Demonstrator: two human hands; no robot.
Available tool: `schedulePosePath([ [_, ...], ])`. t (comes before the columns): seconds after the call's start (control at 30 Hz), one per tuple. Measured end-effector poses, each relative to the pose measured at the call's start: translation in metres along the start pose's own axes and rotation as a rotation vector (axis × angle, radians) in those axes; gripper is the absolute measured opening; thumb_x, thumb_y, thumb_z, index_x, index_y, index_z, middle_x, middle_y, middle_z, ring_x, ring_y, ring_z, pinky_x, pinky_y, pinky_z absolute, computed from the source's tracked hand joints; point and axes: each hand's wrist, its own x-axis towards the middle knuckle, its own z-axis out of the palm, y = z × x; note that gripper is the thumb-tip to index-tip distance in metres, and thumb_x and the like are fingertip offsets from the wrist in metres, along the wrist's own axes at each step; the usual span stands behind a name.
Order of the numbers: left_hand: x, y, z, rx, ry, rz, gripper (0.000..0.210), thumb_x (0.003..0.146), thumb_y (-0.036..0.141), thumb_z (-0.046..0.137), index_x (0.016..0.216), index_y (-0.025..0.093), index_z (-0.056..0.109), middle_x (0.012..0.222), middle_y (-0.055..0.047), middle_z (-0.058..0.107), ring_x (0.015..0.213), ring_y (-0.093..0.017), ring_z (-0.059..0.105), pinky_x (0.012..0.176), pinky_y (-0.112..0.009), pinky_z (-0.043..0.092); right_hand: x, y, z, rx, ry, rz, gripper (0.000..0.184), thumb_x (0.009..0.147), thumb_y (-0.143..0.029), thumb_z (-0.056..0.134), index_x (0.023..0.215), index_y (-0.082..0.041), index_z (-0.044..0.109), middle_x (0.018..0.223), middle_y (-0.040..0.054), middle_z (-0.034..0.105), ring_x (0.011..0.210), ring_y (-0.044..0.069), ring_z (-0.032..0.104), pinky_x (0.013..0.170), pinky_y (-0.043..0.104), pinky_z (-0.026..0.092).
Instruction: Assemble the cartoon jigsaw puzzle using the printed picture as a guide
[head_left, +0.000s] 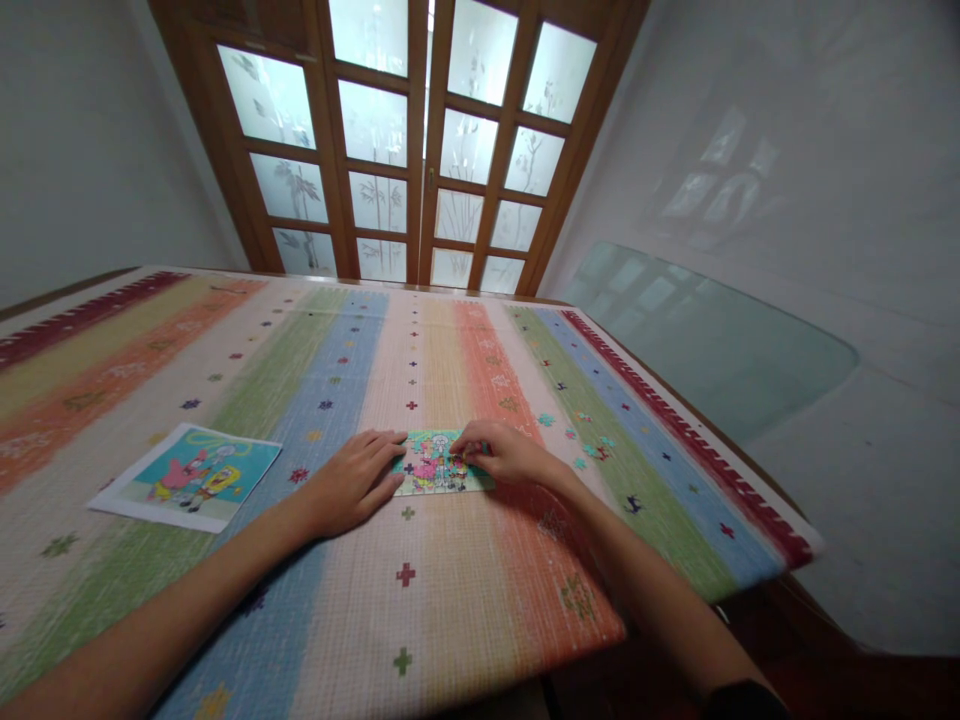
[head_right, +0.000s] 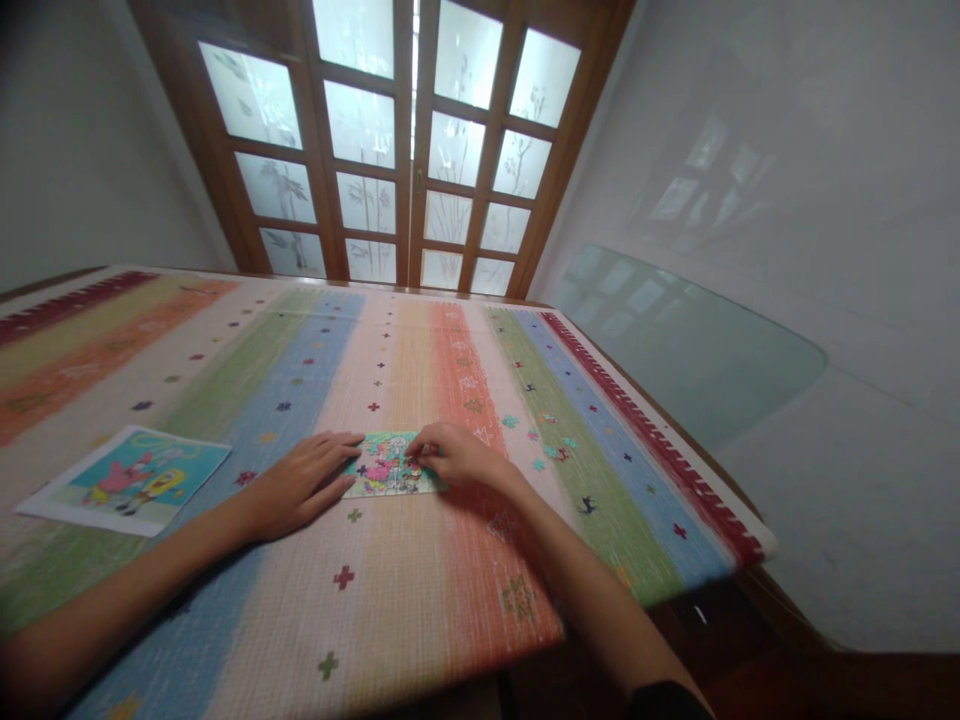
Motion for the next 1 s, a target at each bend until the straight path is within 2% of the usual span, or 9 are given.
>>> schedulePosePath([
  [0.17,0.000,0.000,0.000,-0.009,0.004,0.006,0.026,0.105,0.036,0.044,0.120,0.021,0.059,0.139,-0.014,0.064,0.127,-0.030,0.059,0.111,-0.053,0.045,-0.003,0.000,0.002,-0.071,0.002,-0.057,0.031,0.084,-0.006,0.067,0.108,-0.021,0.079,0.104,0.0070,0.069,0.093,0.019,0.064,0.087,0.032,0.050],
  [0.3,0.001,0.001,-0.001,-0.008,0.007,0.007,0.026,0.105,0.036,0.044,0.120,0.021,0.059,0.138,-0.014,0.064,0.128,-0.030,0.059,0.111,-0.053,0.045,-0.005,-0.002,0.003,-0.084,-0.029,-0.042,0.021,0.089,-0.012,0.069,0.105,-0.020,0.080,0.103,0.0073,0.067,0.093,0.019,0.063,0.087,0.032,0.049],
  [0.5,0.001,0.001,-0.001,0.008,0.004,0.023,0.026,0.106,0.036,0.043,0.121,0.020,0.058,0.139,-0.015,0.064,0.128,-0.030,0.059,0.111,-0.053,0.045,0.000,-0.007,0.009,-0.113,-0.009,0.032,0.002,0.090,-0.021,0.075,0.090,-0.019,0.076,0.096,0.0045,0.065,0.084,0.017,0.060,0.079,0.029,0.047],
  [0.6,0.000,0.001,-0.001,0.017,0.006,0.024,0.026,0.106,0.036,0.043,0.121,0.020,0.058,0.139,-0.015,0.064,0.128,-0.029,0.059,0.111,-0.053,0.045,0.001,-0.009,0.012,-0.147,0.001,0.028,0.010,0.092,-0.026,0.075,0.087,-0.018,0.073,0.093,0.0041,0.064,0.081,0.017,0.059,0.076,0.028,0.045],
  [0.7,0.000,0.000,0.000,0.027,0.002,0.026,0.027,0.107,0.036,0.042,0.121,0.020,0.058,0.139,-0.016,0.063,0.129,-0.029,0.059,0.111,-0.053,0.044,0.000,-0.008,0.013,-0.146,0.008,-0.023,0.004,0.094,-0.022,0.071,0.093,-0.019,0.074,0.097,0.0049,0.064,0.087,0.017,0.060,0.081,0.029,0.046],
  [0.8,0.000,0.001,0.000,0.029,0.001,0.029,0.028,0.107,0.036,0.041,0.121,0.019,0.058,0.139,-0.016,0.064,0.129,-0.030,0.059,0.111,-0.053,0.044,-0.001,-0.005,0.011,-0.132,-0.004,-0.044,0.010,0.093,-0.017,0.070,0.100,-0.020,0.076,0.102,0.0058,0.064,0.093,0.018,0.062,0.087,0.030,0.047],
  [1.0,0.000,0.001,0.000,0.031,-0.001,0.022,0.029,0.107,0.036,0.042,0.120,0.018,0.059,0.139,-0.016,0.063,0.128,-0.030,0.059,0.110,-0.052,0.045,0.004,-0.008,0.014,-0.151,0.015,-0.027,0.012,0.093,-0.019,0.070,0.103,-0.018,0.076,0.102,0.0072,0.065,0.092,0.019,0.062,0.086,0.031,0.048],
])
